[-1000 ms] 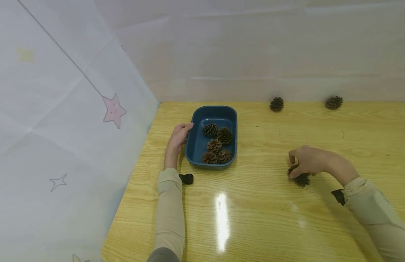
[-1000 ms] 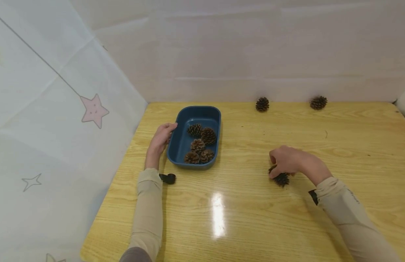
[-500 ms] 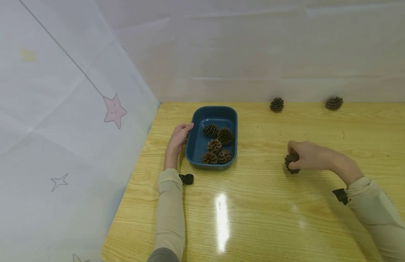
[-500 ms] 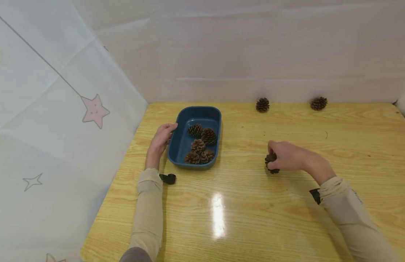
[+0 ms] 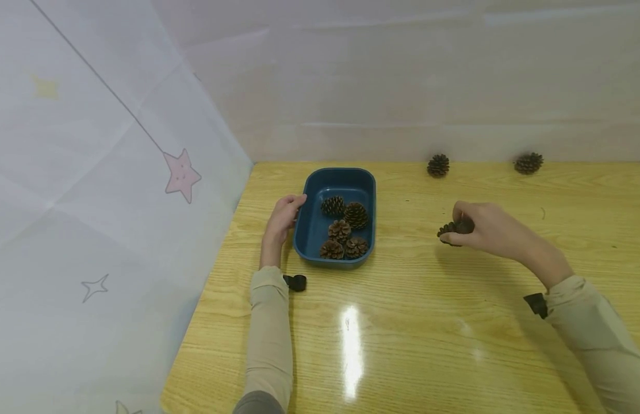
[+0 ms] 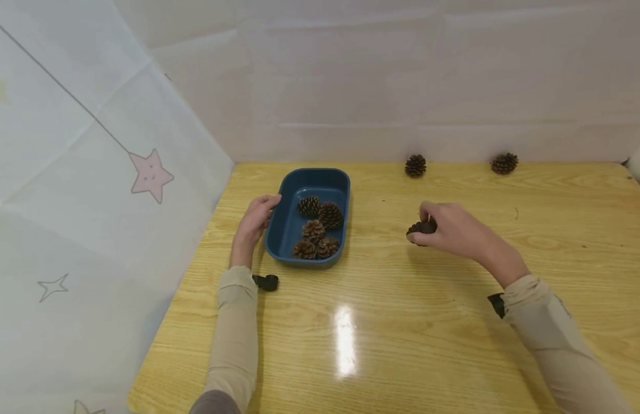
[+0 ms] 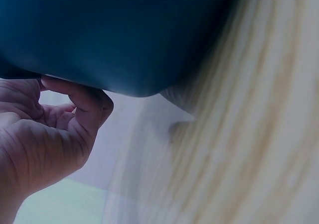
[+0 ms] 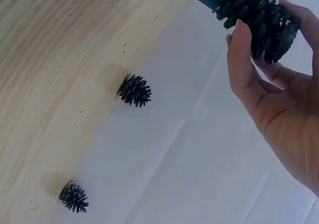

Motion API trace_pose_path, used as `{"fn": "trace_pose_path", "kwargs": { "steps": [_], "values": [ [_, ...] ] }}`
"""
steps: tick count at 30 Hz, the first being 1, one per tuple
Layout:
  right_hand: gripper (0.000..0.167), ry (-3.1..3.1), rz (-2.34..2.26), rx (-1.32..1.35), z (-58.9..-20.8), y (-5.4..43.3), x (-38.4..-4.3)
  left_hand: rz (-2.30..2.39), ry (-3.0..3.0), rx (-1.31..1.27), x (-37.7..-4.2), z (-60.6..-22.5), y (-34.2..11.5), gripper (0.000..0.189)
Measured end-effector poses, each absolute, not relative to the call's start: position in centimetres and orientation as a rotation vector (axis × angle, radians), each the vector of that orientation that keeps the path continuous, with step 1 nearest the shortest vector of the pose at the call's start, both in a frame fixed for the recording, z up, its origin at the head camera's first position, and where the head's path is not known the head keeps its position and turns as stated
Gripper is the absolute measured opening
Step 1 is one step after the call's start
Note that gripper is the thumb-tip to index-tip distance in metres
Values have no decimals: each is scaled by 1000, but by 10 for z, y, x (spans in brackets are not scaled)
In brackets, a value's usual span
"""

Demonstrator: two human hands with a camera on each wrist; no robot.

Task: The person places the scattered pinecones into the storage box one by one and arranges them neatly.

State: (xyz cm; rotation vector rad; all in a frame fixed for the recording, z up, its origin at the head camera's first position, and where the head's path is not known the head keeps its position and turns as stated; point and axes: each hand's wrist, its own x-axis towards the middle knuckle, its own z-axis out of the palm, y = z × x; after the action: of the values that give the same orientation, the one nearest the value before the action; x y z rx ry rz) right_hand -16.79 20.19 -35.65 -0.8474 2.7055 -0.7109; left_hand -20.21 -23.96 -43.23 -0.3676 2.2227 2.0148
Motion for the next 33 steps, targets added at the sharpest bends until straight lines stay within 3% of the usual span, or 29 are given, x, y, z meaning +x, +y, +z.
{"fn": "trace_pose_path", "kwargs": {
  "steps": [6, 19, 33],
  "values": [
    [44, 2750, -709, -784, -353, 199, -169, 2014, 2224, -363, -202, -433, -240, 45],
    [47, 2777, -783, -758, -352, 197, -172, 2000, 2217, -378, -203, -433, -241, 46],
    [41, 2856, -860, -812, -351, 192, -175, 2011, 2233, -378, -201, -432, -239, 38]
  ]
}}
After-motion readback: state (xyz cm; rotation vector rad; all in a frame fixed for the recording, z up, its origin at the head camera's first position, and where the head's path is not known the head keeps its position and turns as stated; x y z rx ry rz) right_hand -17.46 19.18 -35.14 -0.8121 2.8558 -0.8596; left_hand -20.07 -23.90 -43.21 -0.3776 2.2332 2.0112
